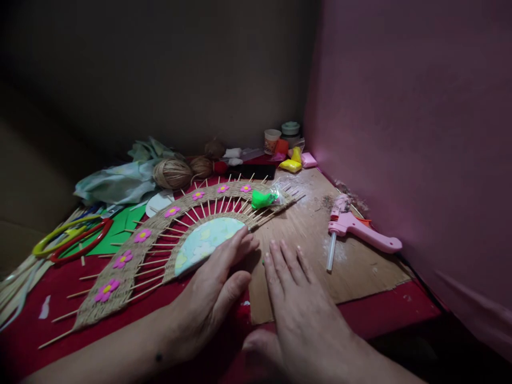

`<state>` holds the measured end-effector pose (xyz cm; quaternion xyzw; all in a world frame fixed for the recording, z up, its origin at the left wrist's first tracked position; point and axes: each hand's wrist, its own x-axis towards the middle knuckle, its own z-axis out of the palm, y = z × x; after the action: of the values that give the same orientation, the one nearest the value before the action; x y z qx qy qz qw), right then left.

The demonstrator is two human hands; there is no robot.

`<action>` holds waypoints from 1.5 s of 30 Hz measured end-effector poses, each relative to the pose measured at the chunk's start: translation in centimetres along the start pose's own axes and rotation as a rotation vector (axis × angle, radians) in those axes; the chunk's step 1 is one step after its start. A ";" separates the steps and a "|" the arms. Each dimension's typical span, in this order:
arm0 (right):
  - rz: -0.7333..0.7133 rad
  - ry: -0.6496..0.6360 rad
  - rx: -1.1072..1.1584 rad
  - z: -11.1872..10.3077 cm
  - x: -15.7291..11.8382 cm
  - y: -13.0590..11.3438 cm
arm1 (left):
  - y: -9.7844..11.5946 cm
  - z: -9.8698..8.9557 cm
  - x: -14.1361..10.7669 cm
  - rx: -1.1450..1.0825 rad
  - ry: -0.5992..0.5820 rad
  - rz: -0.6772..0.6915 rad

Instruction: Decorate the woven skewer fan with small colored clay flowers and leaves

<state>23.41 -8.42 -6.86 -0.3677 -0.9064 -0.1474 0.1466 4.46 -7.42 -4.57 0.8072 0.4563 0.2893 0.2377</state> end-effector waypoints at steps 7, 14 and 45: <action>0.030 -0.058 0.020 1.6 2.5 0.6 | 0.0 0.2 0.3 0.163 -0.032 0.101; -0.078 -0.029 -0.005 0.2 -0.2 -0.1 | -0.3 0.3 -0.2 0.177 0.037 0.140; 0.115 -0.134 0.065 1.0 0.2 1.0 | -0.3 0.3 -0.3 0.099 0.006 0.176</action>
<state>23.85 -7.28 -7.55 -0.4231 -0.8960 -0.0845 0.1056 4.41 -7.61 -5.05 0.8541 0.3979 0.2887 0.1699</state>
